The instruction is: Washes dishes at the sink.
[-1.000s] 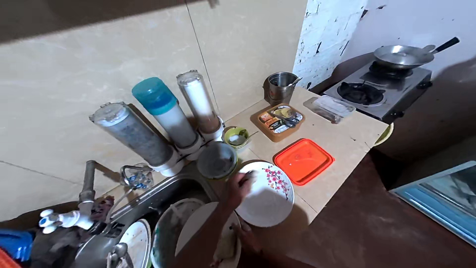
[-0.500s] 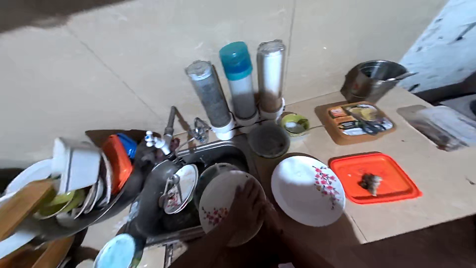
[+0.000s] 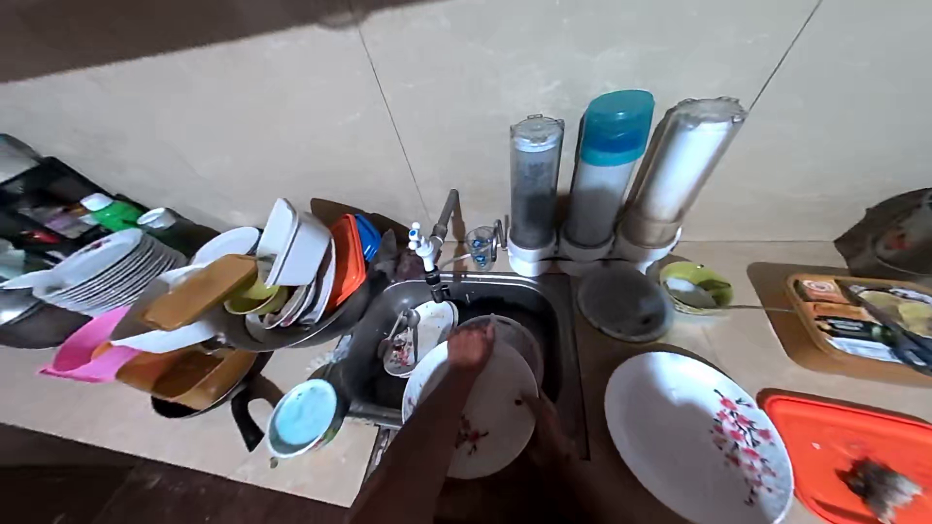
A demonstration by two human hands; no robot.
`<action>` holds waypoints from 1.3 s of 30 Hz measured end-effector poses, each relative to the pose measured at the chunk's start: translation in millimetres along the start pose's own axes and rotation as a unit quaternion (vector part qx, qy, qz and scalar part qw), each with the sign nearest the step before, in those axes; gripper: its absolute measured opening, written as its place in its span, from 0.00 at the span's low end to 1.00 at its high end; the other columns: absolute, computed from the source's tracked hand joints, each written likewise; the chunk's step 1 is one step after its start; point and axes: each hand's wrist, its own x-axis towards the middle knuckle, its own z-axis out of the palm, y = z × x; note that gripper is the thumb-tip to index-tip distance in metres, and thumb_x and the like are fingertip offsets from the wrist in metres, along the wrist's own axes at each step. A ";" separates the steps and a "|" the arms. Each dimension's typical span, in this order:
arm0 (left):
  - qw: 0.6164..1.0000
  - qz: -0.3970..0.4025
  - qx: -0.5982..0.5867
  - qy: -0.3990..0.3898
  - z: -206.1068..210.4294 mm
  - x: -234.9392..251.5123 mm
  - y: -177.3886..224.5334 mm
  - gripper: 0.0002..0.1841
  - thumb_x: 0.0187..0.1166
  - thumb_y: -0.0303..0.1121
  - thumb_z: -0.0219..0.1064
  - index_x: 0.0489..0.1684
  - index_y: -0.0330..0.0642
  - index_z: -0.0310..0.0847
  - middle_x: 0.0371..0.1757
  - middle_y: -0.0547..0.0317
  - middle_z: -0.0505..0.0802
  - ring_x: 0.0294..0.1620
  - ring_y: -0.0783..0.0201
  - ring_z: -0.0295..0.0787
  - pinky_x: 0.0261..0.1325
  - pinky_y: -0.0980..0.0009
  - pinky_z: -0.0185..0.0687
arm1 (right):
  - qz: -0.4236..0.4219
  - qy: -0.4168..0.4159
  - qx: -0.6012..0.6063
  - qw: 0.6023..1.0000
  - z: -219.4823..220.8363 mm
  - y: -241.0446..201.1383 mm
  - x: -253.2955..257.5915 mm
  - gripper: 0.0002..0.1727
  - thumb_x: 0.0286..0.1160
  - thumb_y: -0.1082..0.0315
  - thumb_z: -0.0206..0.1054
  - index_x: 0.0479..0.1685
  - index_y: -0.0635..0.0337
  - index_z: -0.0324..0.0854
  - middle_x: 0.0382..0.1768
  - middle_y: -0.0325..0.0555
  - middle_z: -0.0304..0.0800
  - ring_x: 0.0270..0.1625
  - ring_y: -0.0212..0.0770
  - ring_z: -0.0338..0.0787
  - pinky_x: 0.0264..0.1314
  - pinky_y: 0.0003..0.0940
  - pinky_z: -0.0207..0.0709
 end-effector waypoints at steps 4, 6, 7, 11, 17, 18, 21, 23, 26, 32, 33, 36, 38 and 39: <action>0.945 0.296 -0.109 0.085 39.0 -22.4 17.3 0.16 0.85 0.36 0.63 0.46 0.33 0.93 0.51 0.40 0.96 0.63 0.40 0.90 0.81 0.45 0.70 | 0.003 -0.092 0.101 0.991 1.2 24.3 3.6 0.14 0.79 0.67 0.47 0.47 0.56 0.79 0.34 0.37 0.93 0.39 0.30 0.92 0.44 0.32 0.88; 0.963 0.223 -0.115 0.095 40.5 -16.0 4.7 0.15 0.83 0.36 0.63 0.47 0.34 0.93 0.55 0.40 0.95 0.67 0.41 0.87 0.82 0.44 0.66 | 0.021 -0.073 0.116 0.990 5.4 23.3 -2.0 0.14 0.87 0.69 0.44 0.55 0.61 0.75 0.39 0.41 0.91 0.42 0.33 0.92 0.47 0.33 0.88; 0.988 0.114 -0.072 0.080 32.2 -8.9 -5.7 0.18 0.86 0.39 0.59 0.55 0.36 0.91 0.60 0.41 0.93 0.70 0.42 0.85 0.81 0.44 0.66 | 0.050 -0.046 0.122 0.990 9.4 21.3 -4.7 0.14 0.88 0.70 0.44 0.60 0.63 0.72 0.40 0.45 0.91 0.41 0.35 0.93 0.45 0.34 0.89; 1.000 -0.011 -0.017 -0.008 2.6 -4.6 -2.9 0.24 0.94 0.43 0.46 0.75 0.40 0.81 0.72 0.38 0.88 0.78 0.38 0.79 0.83 0.42 0.65 | 0.058 -0.059 0.118 0.989 7.6 18.3 -8.6 0.16 0.80 0.68 0.47 0.60 0.60 0.71 0.38 0.42 0.93 0.40 0.34 0.94 0.44 0.34 0.90; 0.990 0.052 -0.093 0.092 38.6 0.5 -10.3 0.20 0.88 0.38 0.56 0.50 0.31 0.91 0.53 0.37 0.94 0.64 0.41 0.89 0.74 0.45 0.76 | 0.043 -0.063 0.157 0.985 6.0 12.9 -1.8 0.16 0.85 0.67 0.42 0.56 0.57 0.75 0.38 0.41 0.94 0.41 0.34 0.95 0.44 0.34 0.90; 0.994 -0.065 -0.074 0.039 23.8 11.1 -13.6 0.24 0.93 0.43 0.48 0.62 0.34 0.87 0.62 0.36 0.92 0.70 0.40 0.86 0.76 0.42 0.73 | 0.049 -0.054 0.154 0.985 6.8 10.0 -1.5 0.16 0.84 0.67 0.42 0.57 0.58 0.74 0.37 0.42 0.94 0.40 0.35 0.95 0.43 0.34 0.91; 0.992 -0.093 -0.084 0.021 5.8 9.8 4.7 0.24 0.94 0.43 0.47 0.74 0.37 0.82 0.70 0.37 0.88 0.77 0.39 0.80 0.82 0.43 0.67 | 0.002 -0.088 0.153 0.984 -1.0 1.6 3.3 0.14 0.77 0.65 0.50 0.51 0.55 0.79 0.36 0.38 0.96 0.40 0.31 0.95 0.45 0.32 0.91; 0.983 0.080 -0.117 0.115 24.7 -4.6 14.6 0.21 0.89 0.39 0.55 0.54 0.30 0.90 0.57 0.35 0.94 0.68 0.36 0.86 0.80 0.43 0.68 | -0.042 -0.184 0.186 0.964 -9.0 4.1 23.5 0.12 0.72 0.58 0.64 0.47 0.48 0.89 0.40 0.35 0.97 0.46 0.30 0.95 0.53 0.32 0.90; 0.966 0.149 -0.136 0.164 44.2 0.5 -3.3 0.19 0.86 0.36 0.58 0.43 0.28 0.91 0.50 0.36 0.95 0.62 0.37 0.90 0.75 0.42 0.75 | -0.013 -0.141 0.114 0.983 0.5 3.5 29.8 0.14 0.76 0.66 0.52 0.53 0.55 0.78 0.38 0.36 0.94 0.43 0.30 0.93 0.49 0.32 0.89; 0.984 0.053 -0.076 0.154 20.9 7.6 2.9 0.21 0.90 0.40 0.54 0.52 0.33 0.92 0.50 0.38 0.96 0.58 0.41 0.92 0.68 0.45 0.81 | -0.043 -0.135 0.133 0.981 -2.8 4.7 28.1 0.11 0.75 0.61 0.57 0.43 0.49 0.86 0.36 0.35 0.96 0.40 0.28 0.94 0.45 0.30 0.90; 0.944 0.187 -0.115 0.245 42.3 5.4 4.2 0.16 0.82 0.36 0.62 0.35 0.35 0.94 0.38 0.44 0.97 0.48 0.46 0.95 0.62 0.50 0.85 | -0.038 -0.159 0.152 0.975 -4.3 6.5 32.1 0.10 0.72 0.59 0.62 0.41 0.48 0.89 0.36 0.36 0.97 0.40 0.30 0.95 0.45 0.32 0.91; 0.927 0.265 -0.135 0.230 56.4 12.1 -1.9 0.14 0.81 0.35 0.64 0.33 0.35 0.93 0.41 0.45 0.97 0.51 0.45 0.94 0.66 0.47 0.81 | 0.001 -0.124 0.144 0.982 3.5 2.2 28.9 0.12 0.74 0.64 0.51 0.43 0.52 0.81 0.34 0.39 0.96 0.38 0.33 0.95 0.43 0.34 0.91; 0.991 0.048 -0.063 0.108 24.7 26.3 -12.4 0.24 0.92 0.44 0.50 0.54 0.36 0.91 0.57 0.41 0.95 0.66 0.42 0.89 0.75 0.43 0.74 | 0.016 -0.096 0.129 0.987 8.0 -4.9 23.4 0.18 0.79 0.68 0.42 0.43 0.55 0.81 0.32 0.41 0.96 0.36 0.34 0.96 0.40 0.34 0.92; 0.996 -0.032 -0.059 0.059 11.2 36.1 -15.1 0.28 0.94 0.48 0.44 0.59 0.36 0.89 0.61 0.39 0.93 0.70 0.40 0.86 0.76 0.41 0.70 | 0.018 -0.098 0.131 0.986 7.9 -5.9 23.5 0.18 0.78 0.68 0.42 0.42 0.55 0.82 0.32 0.41 0.96 0.36 0.34 0.96 0.40 0.34 0.92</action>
